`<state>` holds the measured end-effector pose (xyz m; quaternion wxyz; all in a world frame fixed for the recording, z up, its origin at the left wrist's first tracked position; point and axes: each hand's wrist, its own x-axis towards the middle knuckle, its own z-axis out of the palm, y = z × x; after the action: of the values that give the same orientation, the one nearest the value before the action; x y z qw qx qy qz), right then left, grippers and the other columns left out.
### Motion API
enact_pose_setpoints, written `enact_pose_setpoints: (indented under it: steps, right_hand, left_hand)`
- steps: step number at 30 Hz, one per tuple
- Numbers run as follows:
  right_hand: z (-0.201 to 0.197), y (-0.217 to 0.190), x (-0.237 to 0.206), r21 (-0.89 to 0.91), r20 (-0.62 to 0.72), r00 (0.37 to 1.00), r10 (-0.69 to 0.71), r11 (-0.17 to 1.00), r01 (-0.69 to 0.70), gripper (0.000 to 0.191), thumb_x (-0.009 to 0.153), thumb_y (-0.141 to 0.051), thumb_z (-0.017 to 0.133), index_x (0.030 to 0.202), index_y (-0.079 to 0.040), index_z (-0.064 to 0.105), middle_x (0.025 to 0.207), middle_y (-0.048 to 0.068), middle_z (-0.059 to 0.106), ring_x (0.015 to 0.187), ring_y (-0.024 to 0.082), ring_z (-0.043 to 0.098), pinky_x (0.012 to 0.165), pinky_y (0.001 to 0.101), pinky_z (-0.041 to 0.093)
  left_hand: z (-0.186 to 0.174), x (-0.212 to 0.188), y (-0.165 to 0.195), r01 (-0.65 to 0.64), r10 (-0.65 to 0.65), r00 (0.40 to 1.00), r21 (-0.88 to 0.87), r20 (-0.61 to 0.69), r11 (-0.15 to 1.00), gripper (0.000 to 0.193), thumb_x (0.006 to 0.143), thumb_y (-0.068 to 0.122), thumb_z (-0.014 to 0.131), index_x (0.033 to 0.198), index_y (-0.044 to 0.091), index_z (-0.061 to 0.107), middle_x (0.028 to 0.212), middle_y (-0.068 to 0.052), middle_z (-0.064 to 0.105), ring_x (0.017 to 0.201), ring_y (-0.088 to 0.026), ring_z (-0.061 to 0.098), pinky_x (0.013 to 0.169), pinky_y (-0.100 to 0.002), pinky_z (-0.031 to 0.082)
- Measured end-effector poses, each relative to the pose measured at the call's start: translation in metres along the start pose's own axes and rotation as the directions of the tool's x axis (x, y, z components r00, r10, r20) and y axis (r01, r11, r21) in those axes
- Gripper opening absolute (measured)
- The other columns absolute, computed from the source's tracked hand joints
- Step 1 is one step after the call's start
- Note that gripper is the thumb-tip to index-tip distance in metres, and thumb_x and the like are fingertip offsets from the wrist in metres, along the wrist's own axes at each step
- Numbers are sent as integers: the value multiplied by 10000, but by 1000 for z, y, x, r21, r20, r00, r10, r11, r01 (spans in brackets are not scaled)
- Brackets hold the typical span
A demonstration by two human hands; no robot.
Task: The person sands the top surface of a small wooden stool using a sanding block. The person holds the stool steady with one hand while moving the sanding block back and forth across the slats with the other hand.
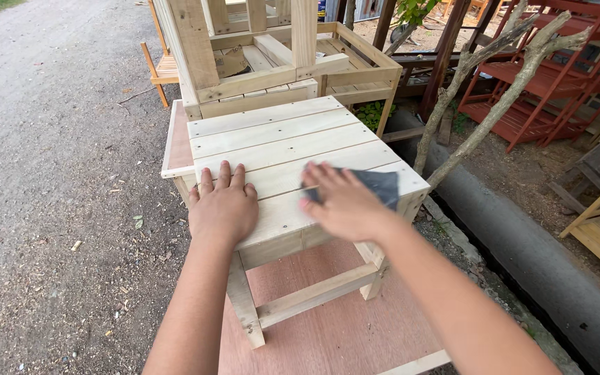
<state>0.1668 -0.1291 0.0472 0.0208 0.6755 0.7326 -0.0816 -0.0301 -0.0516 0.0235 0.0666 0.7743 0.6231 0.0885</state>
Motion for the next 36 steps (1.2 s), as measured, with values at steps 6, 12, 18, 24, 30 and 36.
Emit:
enact_pose_setpoints:
  steps: [6, 12, 18, 24, 30, 36]
  right_hand:
    - [-32, 71, 9, 18, -13, 912, 410, 912, -410, 729, 1030, -560, 137, 1644, -180, 40, 1735, 19, -78, 1598, 217, -59, 1278, 448, 12]
    - [-2, -33, 8, -38, 68, 998, 19, 999, -17, 742, 1035, -568, 96, 1628, -135, -12, 1712, 57, -140, 1573, 238, -130, 1265, 436, -44]
    - [1, 6, 6, -31, 0, 997, -71, 997, 71, 723, 1027, -577, 119, 1632, -191, 31, 1725, -1, -85, 1575, 168, -62, 1273, 409, -6]
    - [-16, 88, 10, 235, -239, 964, 112, 971, -54, 657, 1042, -521, 219, 1607, -194, 290, 1725, 33, 23, 1576, 187, 61, 1256, 429, 102]
    - [-18, 96, 6, 728, -637, 768, -71, 274, 629, 679, 1074, -516, 405, 1583, -66, 403, 1601, 79, 461, 1463, 175, 425, 1232, 354, 301]
    - [-11, 96, 14, 817, -574, 805, -153, -32, 576, 679, 971, -475, 663, 1425, 24, 594, 1381, 88, 671, 1263, 163, 619, 1108, 341, 480]
  left_hand:
    - [2, 0, 4, 6, -6, 1000, 11, 9, 1000, 609, 1026, 380, 200, 1624, 261, 200, 1704, -1, 112, 1565, -307, 75, 1246, -499, 116]
    - [3, 2, 2, -6, 6, 1000, -6, -15, 1000, 605, 1023, 387, 231, 1618, 273, 236, 1705, 1, 135, 1568, -309, 91, 1260, -509, 95]
    - [10, 6, -2, -17, 17, 999, -4, -33, 1000, 605, 1014, 382, 233, 1606, 261, 251, 1695, 1, 149, 1557, -312, 103, 1245, -516, 88]
    - [11, 6, -1, -173, 154, 964, -68, -218, 983, 565, 1028, 334, 379, 1565, 160, 392, 1650, -120, 290, 1541, -349, 196, 1260, -503, 119]
    - [-3, -4, 26, -500, 281, 833, -433, -476, 750, 694, 954, 277, 664, 1555, 93, 369, 1603, -179, 373, 1510, -347, 314, 1240, -480, 217]
    - [-21, 4, 40, -696, 310, 713, -585, -628, 415, 1042, 733, 172, 919, 1561, 16, 307, 1534, -225, 427, 1431, -304, 382, 1146, -422, 329]
